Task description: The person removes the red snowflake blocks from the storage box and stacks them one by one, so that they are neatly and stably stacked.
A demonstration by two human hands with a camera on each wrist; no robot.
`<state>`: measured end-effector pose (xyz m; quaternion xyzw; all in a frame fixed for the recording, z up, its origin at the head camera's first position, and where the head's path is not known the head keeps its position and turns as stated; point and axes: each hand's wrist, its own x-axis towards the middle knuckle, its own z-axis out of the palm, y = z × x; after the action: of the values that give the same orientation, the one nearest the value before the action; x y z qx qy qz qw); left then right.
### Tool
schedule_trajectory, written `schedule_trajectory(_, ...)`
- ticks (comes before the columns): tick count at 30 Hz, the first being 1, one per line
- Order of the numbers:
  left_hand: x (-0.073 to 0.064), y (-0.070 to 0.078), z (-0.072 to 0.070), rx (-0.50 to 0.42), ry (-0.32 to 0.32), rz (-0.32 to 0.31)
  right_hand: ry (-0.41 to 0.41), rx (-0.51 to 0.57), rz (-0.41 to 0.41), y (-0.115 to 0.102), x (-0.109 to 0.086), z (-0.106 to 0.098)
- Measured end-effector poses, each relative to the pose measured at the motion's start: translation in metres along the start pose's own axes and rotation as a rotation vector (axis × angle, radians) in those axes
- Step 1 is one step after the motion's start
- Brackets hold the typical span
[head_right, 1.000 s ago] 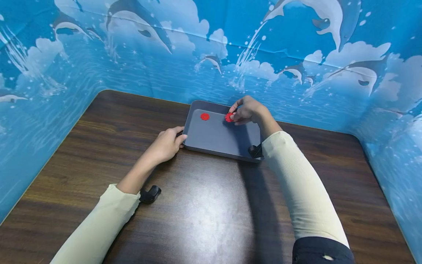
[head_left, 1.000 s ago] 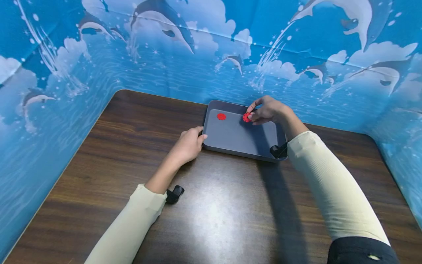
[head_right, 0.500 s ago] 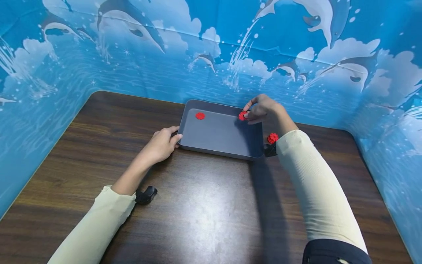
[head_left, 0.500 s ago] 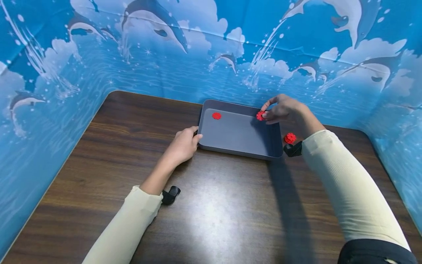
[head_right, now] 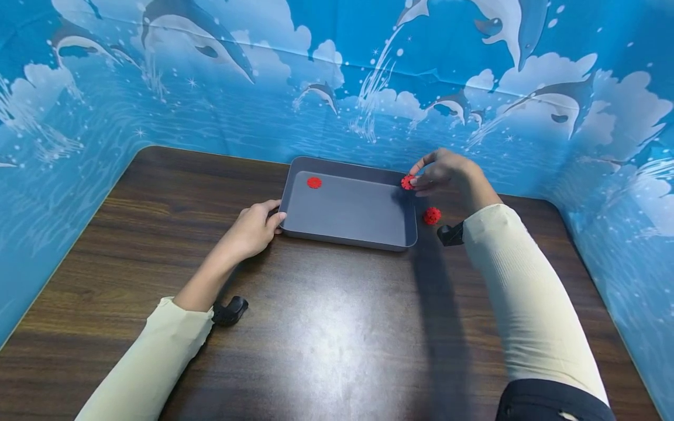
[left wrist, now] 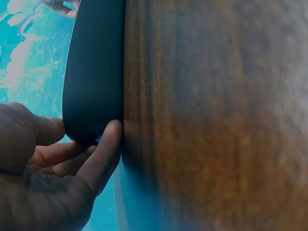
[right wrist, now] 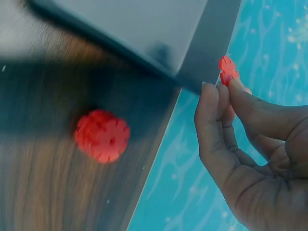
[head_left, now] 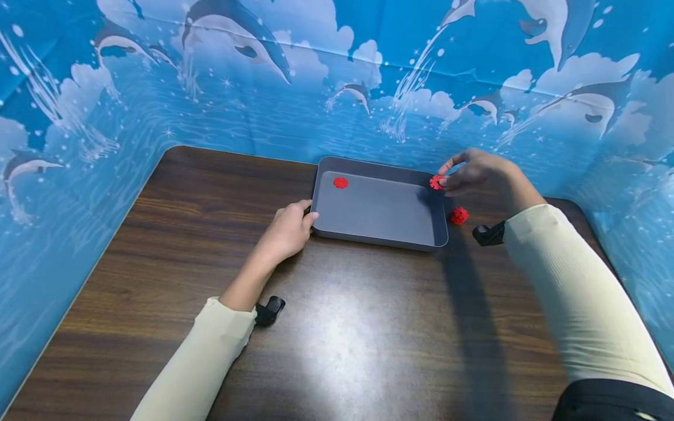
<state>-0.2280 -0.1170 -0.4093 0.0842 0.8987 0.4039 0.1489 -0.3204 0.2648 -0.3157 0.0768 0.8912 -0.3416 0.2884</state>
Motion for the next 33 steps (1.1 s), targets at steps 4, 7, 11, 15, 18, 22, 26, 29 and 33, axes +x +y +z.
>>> schedule_trajectory(4, 0.000, 0.001, 0.000, 0.003, -0.006, -0.008, -0.009, -0.001, 0.032, 0.015, -0.005, -0.010)
schedule_trajectory(7, 0.000, 0.002, 0.000, 0.001, -0.010, -0.011, -0.026, 0.014, 0.063, 0.028, -0.011, -0.019)
schedule_trajectory(11, 0.000, 0.002, -0.001, -0.001, -0.006, -0.012, -0.045, 0.086, 0.097, 0.044, -0.015, -0.024)
schedule_trajectory(15, 0.000, 0.002, -0.002, -0.002, -0.011, -0.018, -0.065, 0.156, 0.113, 0.059, -0.016, -0.023)
schedule_trajectory(18, -0.001, 0.002, -0.001, -0.002, -0.016, -0.021, -0.080, 0.213, 0.117, 0.070, -0.016, -0.019)
schedule_trajectory(22, 0.000, 0.001, -0.001, 0.003, -0.013, -0.015, -0.092, 0.249, 0.106, 0.079, -0.014, -0.014)
schedule_trajectory(26, 0.002, -0.001, 0.000, 0.000, -0.007, -0.012, -0.102, 0.247, 0.087, 0.084, -0.011, -0.011)
schedule_trajectory(29, 0.001, -0.001, -0.001, -0.002, -0.006, -0.008, -0.100, 0.254, 0.082, 0.086, -0.009, -0.009)
schedule_trajectory(33, 0.000, 0.001, 0.000, 0.005, 0.001, 0.001, -0.093, 0.253, 0.088, 0.088, -0.008, -0.007)
